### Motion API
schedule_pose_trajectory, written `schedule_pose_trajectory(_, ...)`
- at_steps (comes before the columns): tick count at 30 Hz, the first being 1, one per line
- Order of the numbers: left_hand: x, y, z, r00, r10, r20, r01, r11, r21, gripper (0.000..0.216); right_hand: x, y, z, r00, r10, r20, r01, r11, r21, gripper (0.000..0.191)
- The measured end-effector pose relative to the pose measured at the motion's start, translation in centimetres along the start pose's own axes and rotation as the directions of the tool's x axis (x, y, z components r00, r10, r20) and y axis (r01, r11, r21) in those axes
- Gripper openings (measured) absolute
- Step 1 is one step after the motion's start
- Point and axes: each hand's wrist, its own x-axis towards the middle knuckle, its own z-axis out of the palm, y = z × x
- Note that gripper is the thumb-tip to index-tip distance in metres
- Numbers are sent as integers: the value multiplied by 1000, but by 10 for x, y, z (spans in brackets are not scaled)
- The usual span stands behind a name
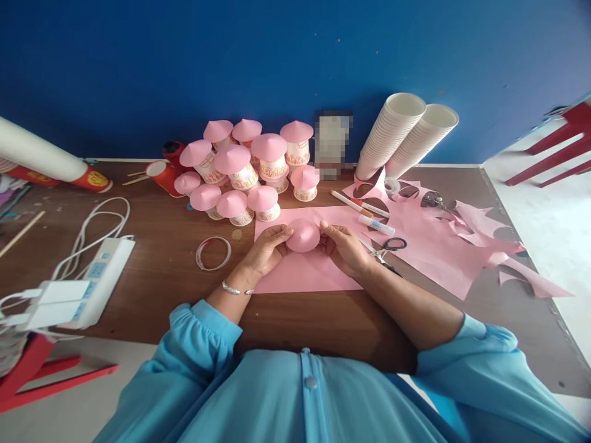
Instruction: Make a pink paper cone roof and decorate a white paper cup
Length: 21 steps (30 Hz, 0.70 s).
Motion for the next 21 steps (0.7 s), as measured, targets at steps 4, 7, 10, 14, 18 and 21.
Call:
schedule_pose_trajectory(4,0,-1,0,1000,-2,3,2,1000,-15,32,-1,-1,-1,999,-42,-25,41,998,-52,54)
schedule_pose_trajectory(7,0,-1,1,1000,-4,7,4,1000,-22,32,-2,-2,-3,996,-74,-46,69,992,-105,50)
schedule_pose_trajectory(10,1,-2,1,1000,-10,9,10,1000,-23,32,-3,-2,-4,991,-118,-68,108,985,-133,46)
schedule_pose_trajectory(14,1,-1,2,1000,-7,6,7,999,-32,34,-3,-1,-3,989,-133,-60,123,982,-141,46)
schedule_pose_trajectory(18,0,0,3,1000,-8,8,8,1000,-27,36,-3,-1,1,996,-85,-5,84,993,-84,60)
schedule_pose_trajectory(21,0,0,2,1000,-15,18,15,1000,-11,35,-3,0,1,996,-86,19,87,993,-77,61)
